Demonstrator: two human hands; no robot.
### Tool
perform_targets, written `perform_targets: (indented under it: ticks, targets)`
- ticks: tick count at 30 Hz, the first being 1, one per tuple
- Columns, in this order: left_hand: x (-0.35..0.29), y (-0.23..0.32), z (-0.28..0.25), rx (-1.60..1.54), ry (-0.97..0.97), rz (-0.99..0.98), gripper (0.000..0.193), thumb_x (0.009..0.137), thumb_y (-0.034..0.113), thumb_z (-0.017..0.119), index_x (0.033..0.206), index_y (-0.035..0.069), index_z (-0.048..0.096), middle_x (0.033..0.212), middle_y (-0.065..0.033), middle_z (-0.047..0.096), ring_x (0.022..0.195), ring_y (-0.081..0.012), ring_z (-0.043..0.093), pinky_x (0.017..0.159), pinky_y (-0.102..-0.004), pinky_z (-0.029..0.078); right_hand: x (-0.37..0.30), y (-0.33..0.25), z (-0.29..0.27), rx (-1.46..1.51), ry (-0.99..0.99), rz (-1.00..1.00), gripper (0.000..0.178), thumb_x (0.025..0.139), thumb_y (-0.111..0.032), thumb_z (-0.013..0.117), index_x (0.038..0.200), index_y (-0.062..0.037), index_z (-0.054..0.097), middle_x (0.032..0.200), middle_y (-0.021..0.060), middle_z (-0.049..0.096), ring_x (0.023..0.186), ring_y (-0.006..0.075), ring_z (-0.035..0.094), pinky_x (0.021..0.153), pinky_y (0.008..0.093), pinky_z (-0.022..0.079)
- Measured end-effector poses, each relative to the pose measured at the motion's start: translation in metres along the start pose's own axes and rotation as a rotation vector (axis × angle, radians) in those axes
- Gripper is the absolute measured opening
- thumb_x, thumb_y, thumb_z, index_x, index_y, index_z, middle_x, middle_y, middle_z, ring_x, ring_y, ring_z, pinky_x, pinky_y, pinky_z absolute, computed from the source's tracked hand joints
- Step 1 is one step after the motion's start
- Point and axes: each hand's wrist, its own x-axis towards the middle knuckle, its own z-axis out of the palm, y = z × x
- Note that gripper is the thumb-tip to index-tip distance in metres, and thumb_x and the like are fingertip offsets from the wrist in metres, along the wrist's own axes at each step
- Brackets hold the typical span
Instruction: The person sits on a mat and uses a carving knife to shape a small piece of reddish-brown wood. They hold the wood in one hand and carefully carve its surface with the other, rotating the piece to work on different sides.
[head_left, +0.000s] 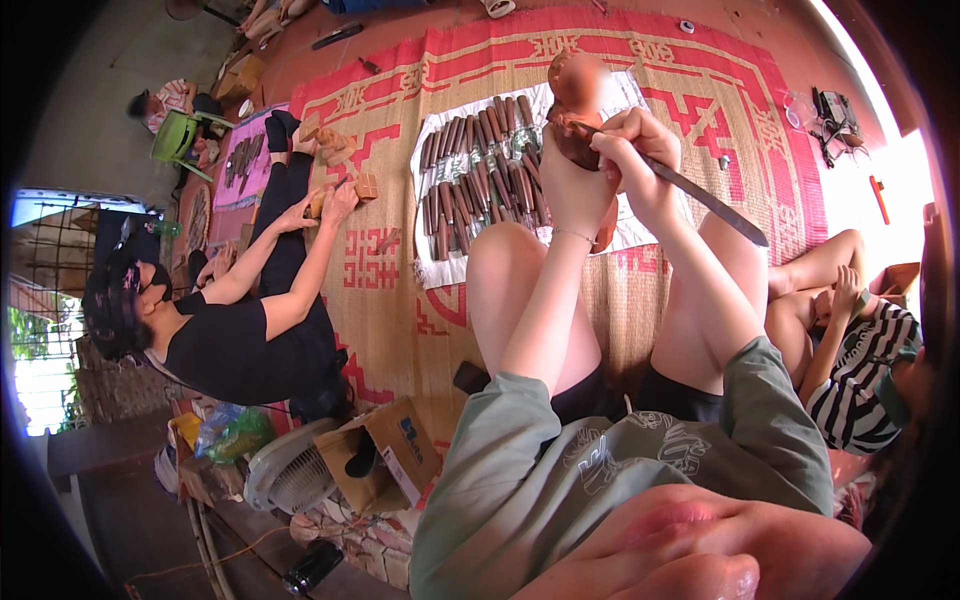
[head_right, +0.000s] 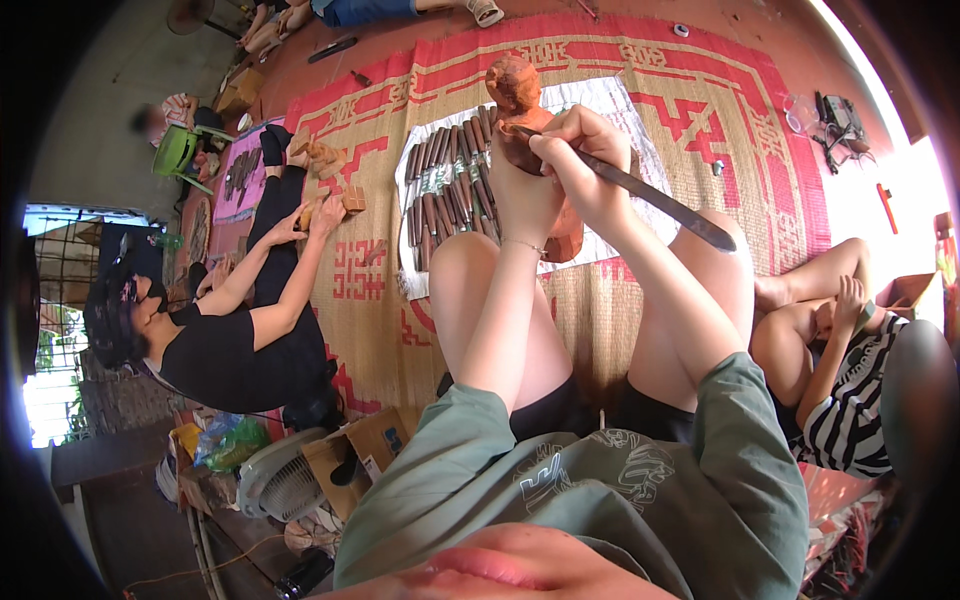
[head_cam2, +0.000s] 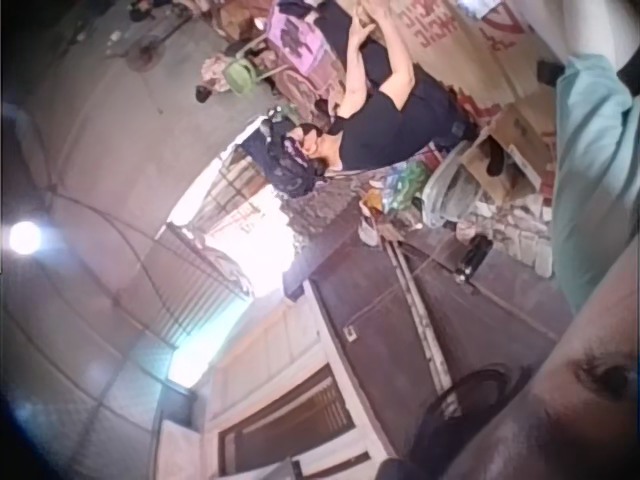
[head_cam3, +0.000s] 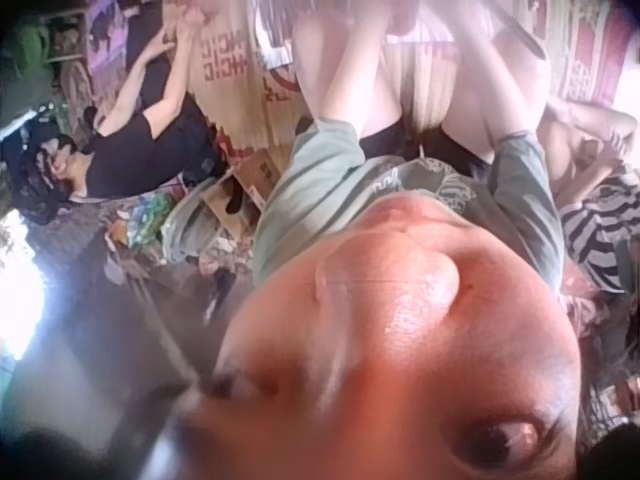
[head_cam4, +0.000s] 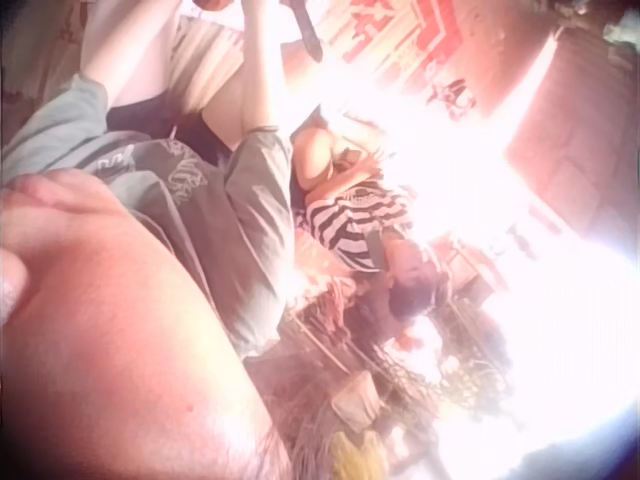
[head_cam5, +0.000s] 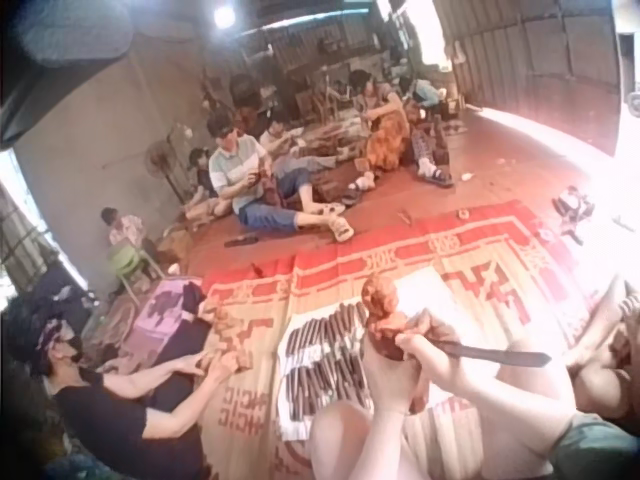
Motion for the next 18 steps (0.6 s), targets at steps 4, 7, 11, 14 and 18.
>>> perform_targets:
  ticks: [4, 7, 11, 14, 18]
  targets:
    - [0.0, 0.001, 0.001, -0.086, 0.0, -0.009, 0.044, 0.06, 0.013, 0.071, 0.093, 0.002, 0.045, 0.084, -0.0132, 0.06, 0.078, -0.0264, 0.061, 0.068, -0.0339, 0.047, 0.0, 0.004, -0.006, -0.06, -0.045, -0.025, 0.017, 0.077, 0.001, 0.058, 0.065, -0.0007, 0.046, 0.065, 0.0047, 0.053, 0.054, 0.0048, 0.047, 0.048, 0.0193, 0.038]
    - [-0.001, 0.005, -0.002, 0.031, -0.005, -0.01, 0.042, 0.061, 0.012, 0.071, 0.093, 0.002, 0.045, 0.084, -0.013, 0.06, 0.078, -0.0247, 0.061, 0.068, -0.0334, 0.047, 0.001, 0.002, -0.006, -0.064, -0.044, -0.026, 0.018, 0.077, 0.001, 0.059, 0.064, -0.0008, 0.046, 0.064, 0.0044, 0.053, 0.054, 0.0049, 0.047, 0.048, 0.0195, 0.037]
    - [-0.002, 0.006, -0.002, 0.02, 0.0, -0.011, 0.045, 0.06, 0.016, 0.071, 0.094, 0.002, 0.045, 0.085, -0.0136, 0.061, 0.079, -0.0267, 0.062, 0.068, -0.0345, 0.047, -0.001, 0.0, 0.003, -0.002, 0.042, -0.022, 0.018, 0.075, 0.003, 0.058, 0.062, -0.0008, 0.045, 0.063, 0.0043, 0.052, 0.054, 0.0055, 0.046, 0.048, 0.0197, 0.037]
    - [-0.002, 0.008, -0.003, 0.054, -0.008, -0.031, 0.045, 0.06, 0.017, 0.071, 0.094, 0.003, 0.045, 0.085, -0.0134, 0.06, 0.079, -0.0265, 0.062, 0.068, -0.0343, 0.047, 0.0, -0.004, 0.002, -0.04, 0.02, -0.018, 0.019, 0.073, 0.004, 0.057, 0.06, -0.0009, 0.044, 0.063, 0.0043, 0.052, 0.053, 0.0061, 0.046, 0.048, 0.0201, 0.037]
    - [-0.003, 0.008, -0.004, 0.049, -0.029, 0.019, 0.046, 0.06, 0.015, 0.072, 0.095, 0.003, 0.045, 0.084, -0.011, 0.059, 0.078, -0.0216, 0.061, 0.068, -0.0319, 0.047, 0.001, -0.003, -0.006, -0.019, -0.045, -0.009, 0.02, 0.073, 0.003, 0.058, 0.06, -0.0012, 0.044, 0.061, 0.0042, 0.052, 0.053, 0.0063, 0.046, 0.047, 0.0207, 0.037]
